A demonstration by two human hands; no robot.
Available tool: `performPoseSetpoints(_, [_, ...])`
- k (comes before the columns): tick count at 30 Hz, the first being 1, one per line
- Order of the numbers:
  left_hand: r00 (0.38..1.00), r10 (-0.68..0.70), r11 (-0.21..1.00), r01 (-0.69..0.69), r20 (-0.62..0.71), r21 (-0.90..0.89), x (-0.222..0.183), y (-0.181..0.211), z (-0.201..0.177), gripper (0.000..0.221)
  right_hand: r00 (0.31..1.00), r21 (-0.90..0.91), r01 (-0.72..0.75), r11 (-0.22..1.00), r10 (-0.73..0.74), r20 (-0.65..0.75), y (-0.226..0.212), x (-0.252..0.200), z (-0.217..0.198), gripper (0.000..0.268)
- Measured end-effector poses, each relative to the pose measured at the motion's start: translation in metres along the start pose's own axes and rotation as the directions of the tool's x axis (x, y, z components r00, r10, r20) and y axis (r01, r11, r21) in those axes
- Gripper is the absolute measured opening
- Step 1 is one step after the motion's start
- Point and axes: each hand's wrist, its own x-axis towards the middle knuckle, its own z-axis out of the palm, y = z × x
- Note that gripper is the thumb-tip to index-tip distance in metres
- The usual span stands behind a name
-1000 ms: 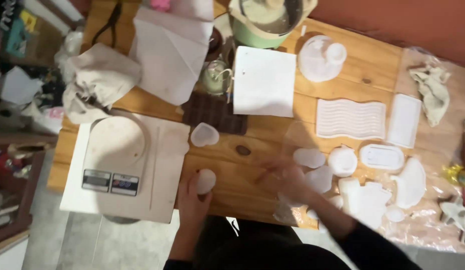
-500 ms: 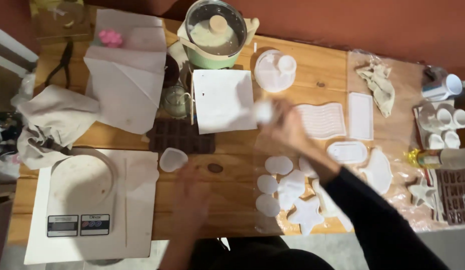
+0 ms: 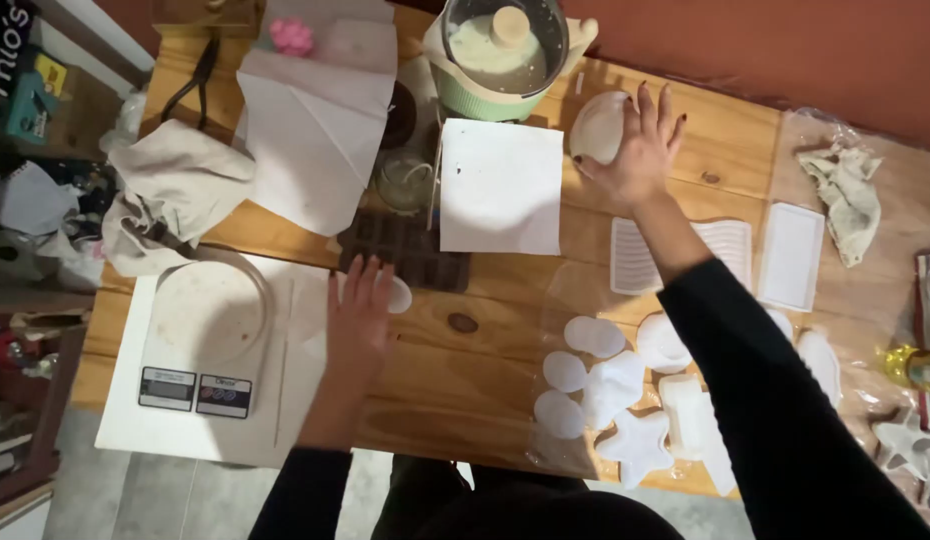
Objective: Organizing and inspecting various silicone molds on a workbench in a candle studio.
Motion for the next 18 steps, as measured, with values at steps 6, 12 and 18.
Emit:
performPoseSetpoints(6, [0.994, 0.085, 0.981, -0.072, -0.069, 0.180, 0.007, -0.030, 0.067, 0.069, 0.998, 0.299, 0.023, 0.954, -0.003, -0.066, -0.080, -0.109, -0.107, 0.069])
performPoseSetpoints(12, [0.993, 0.030, 0.819, -0.088, -0.110, -0.568, -0.004, 0.053, -0.060, 0.064, 0.960, 0.855, -0.275, 0.441, 0.073, 0.271, -0.157, -0.275, -0.105, 0.041])
performPoseSetpoints(18, [0.976, 0.194, -0.184, 0.134, 0.097, -0.974, -0.036, 0.132, -0.024, 0.057, 0.690, 0.388, -0.517, -0.763, -0.103, 0.716, -0.194, -0.290, -0.143, 0.035])
